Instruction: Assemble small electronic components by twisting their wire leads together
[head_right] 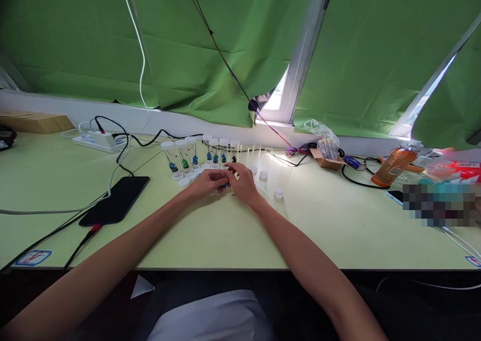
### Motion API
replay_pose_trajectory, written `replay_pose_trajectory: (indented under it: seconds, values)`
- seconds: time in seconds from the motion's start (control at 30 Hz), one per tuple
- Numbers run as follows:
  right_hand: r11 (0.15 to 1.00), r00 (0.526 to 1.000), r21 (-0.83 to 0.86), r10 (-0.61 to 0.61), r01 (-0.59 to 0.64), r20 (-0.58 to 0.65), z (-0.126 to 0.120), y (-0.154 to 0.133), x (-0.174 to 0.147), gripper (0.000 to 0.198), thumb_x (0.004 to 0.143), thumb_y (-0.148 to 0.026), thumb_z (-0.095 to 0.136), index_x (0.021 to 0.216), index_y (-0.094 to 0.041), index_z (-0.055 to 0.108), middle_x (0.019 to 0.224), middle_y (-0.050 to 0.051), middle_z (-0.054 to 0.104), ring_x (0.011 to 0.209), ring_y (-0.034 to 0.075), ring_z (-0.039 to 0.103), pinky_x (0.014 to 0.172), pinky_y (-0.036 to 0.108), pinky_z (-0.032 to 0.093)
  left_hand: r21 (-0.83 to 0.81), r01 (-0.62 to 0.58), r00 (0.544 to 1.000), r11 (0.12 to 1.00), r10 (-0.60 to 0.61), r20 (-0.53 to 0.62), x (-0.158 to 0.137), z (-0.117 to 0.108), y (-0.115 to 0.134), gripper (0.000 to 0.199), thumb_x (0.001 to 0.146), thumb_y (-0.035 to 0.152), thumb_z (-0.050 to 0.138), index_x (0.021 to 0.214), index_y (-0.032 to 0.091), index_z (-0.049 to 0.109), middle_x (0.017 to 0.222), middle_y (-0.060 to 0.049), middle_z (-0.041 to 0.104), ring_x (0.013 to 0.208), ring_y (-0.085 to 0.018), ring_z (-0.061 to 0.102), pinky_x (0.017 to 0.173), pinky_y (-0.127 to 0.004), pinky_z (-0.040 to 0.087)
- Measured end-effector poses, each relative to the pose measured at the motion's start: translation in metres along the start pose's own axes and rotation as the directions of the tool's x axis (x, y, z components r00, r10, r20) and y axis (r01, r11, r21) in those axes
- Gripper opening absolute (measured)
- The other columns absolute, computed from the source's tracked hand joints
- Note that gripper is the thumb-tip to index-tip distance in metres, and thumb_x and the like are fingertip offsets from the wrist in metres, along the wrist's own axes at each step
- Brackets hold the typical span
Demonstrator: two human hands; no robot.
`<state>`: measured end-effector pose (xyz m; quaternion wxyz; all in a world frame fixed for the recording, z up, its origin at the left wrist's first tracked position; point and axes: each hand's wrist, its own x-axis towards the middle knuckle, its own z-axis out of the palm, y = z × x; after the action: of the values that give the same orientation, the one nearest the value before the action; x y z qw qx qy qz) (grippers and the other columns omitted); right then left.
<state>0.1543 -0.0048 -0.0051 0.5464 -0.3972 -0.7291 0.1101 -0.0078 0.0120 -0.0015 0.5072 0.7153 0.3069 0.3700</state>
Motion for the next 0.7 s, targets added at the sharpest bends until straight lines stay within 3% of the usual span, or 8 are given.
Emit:
replay_pose_trajectory:
  seconds: [0.3,0.7]
  values:
    - [0.994,0.995,-0.032,-0.102,0.102,0.005,-0.0006,0.0029,0.001,0.019,0.089,-0.022,0.055,0.092,-0.021,0.074,0.085,0.006,0.068,0.08,0.018,0.061,0.068,0.03,0.049,0.031,-0.027,1.0,0.999,0.027,0.008,0.0022,-0.0006,-0.0043,0.031,0.074,0.045,0.07,0.078,0.014,0.067,0.075,-0.004,0.066,0.056,-0.012,0.056,0.056,-0.028,0.045]
    - [0.999,0.998,-0.045,-0.026,0.023,-0.055,-0.0002,0.0011,0.0003,0.019,0.091,-0.03,0.052,0.09,-0.021,0.069,0.086,0.006,0.07,0.079,0.018,0.062,0.073,0.032,0.051,-0.037,0.061,0.997,0.997,-0.063,-0.041,0.0002,-0.0018,0.0009,0.034,0.068,0.043,0.076,0.086,0.014,0.072,0.084,-0.007,0.069,0.067,-0.016,0.063,0.071,-0.033,0.051]
